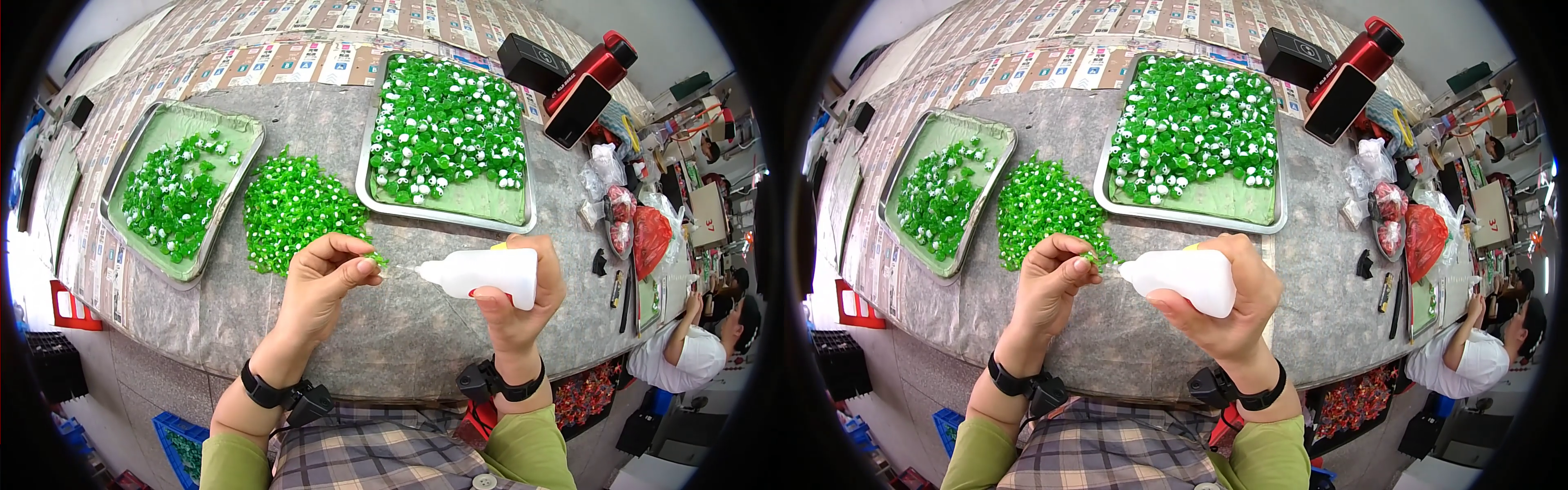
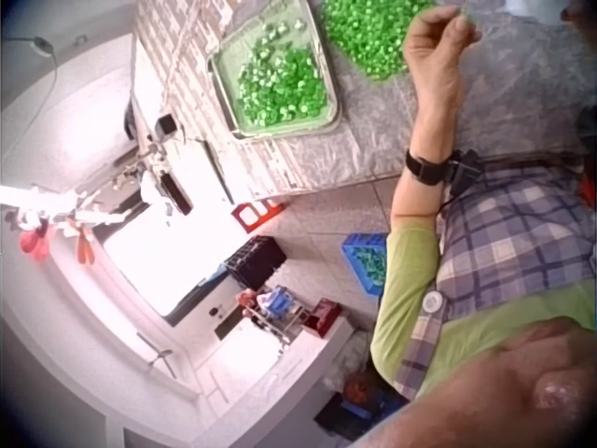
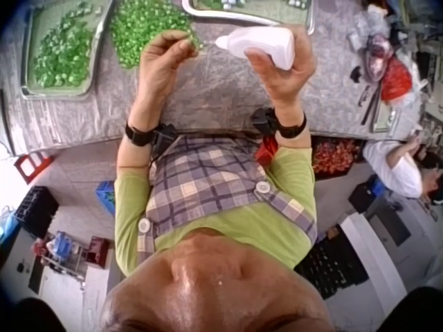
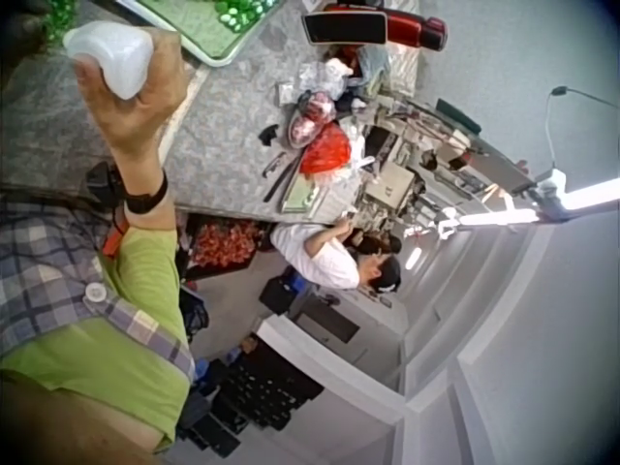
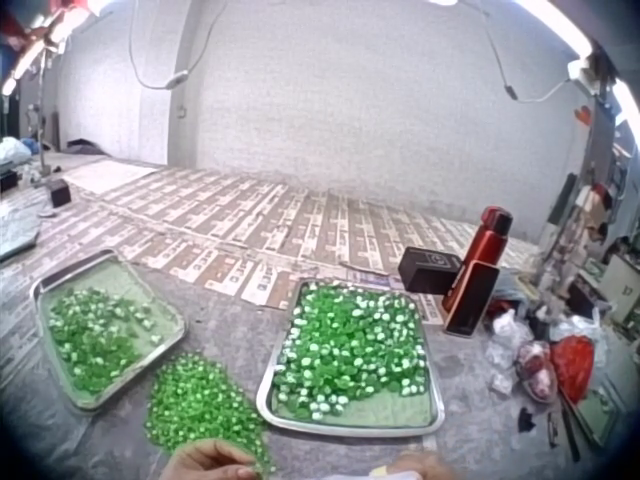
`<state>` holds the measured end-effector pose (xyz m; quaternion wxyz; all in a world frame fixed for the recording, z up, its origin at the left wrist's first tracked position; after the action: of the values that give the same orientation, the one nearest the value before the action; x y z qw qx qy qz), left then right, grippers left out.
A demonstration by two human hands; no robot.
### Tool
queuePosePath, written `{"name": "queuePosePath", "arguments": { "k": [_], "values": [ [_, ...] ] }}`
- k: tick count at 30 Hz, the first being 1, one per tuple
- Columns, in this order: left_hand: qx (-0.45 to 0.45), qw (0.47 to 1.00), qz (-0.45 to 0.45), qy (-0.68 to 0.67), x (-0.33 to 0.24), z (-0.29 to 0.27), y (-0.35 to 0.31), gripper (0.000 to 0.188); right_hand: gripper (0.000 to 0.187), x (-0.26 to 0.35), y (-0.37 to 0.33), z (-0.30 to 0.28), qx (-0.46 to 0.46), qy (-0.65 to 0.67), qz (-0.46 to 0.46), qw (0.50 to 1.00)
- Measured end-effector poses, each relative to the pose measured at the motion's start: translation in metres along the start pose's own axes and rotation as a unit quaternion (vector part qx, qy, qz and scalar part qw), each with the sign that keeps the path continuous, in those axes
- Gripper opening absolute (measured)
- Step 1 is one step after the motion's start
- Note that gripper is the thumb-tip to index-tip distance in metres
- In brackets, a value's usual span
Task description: The person assembles small toy figures by applying glue to green plastic pieces using a glue bottle and attaching white head pieces from a tray onto them by hand.
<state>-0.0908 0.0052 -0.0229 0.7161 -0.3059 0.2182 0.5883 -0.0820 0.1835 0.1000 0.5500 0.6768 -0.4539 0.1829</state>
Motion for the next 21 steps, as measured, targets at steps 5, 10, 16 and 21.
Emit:
{"name": "queuePosePath", "arguments": {
  "k": [5, 10, 16, 21],
  "values": [
    [-0.004, 1.0, 0.003, 0.0, 0.0, -0.001, 0.0, 0.015, 0.037, -0.001, 0.001, 0.003, 0.02, -0.015, -0.001, 1.0],
    [-0.001, 1.0, 0.001, -0.001, 0.0, 0.001, 0.0, 0.015, 0.036, -0.002, -0.001, -0.011, -0.002, -0.048, -0.052, 0.997],
    [-0.018, 1.0, 0.006, -0.02, 0.0, -0.005, 0.0, 0.013, 0.035, -0.055, 0.011, -0.05, -0.046, 0.093, 0.196, 0.975],
    [-0.017, 1.0, 0.002, -0.018, 0.0, -0.003, 0.0, 0.013, 0.036, -0.114, -0.011, -0.081, -0.01, 0.026, 0.266, 0.964]
  ]
}}
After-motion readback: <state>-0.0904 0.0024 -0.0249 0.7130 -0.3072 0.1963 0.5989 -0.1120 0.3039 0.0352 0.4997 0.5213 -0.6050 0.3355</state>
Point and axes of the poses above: each hand's wrist, its own y-axis towards the middle knuckle, its own z-axis out of the palm, x = y × z, the point moved 9 cm from there along y, towards the middle knuckle, and after that the axes turned 10 degrees about -y, right-handed, at the moved point
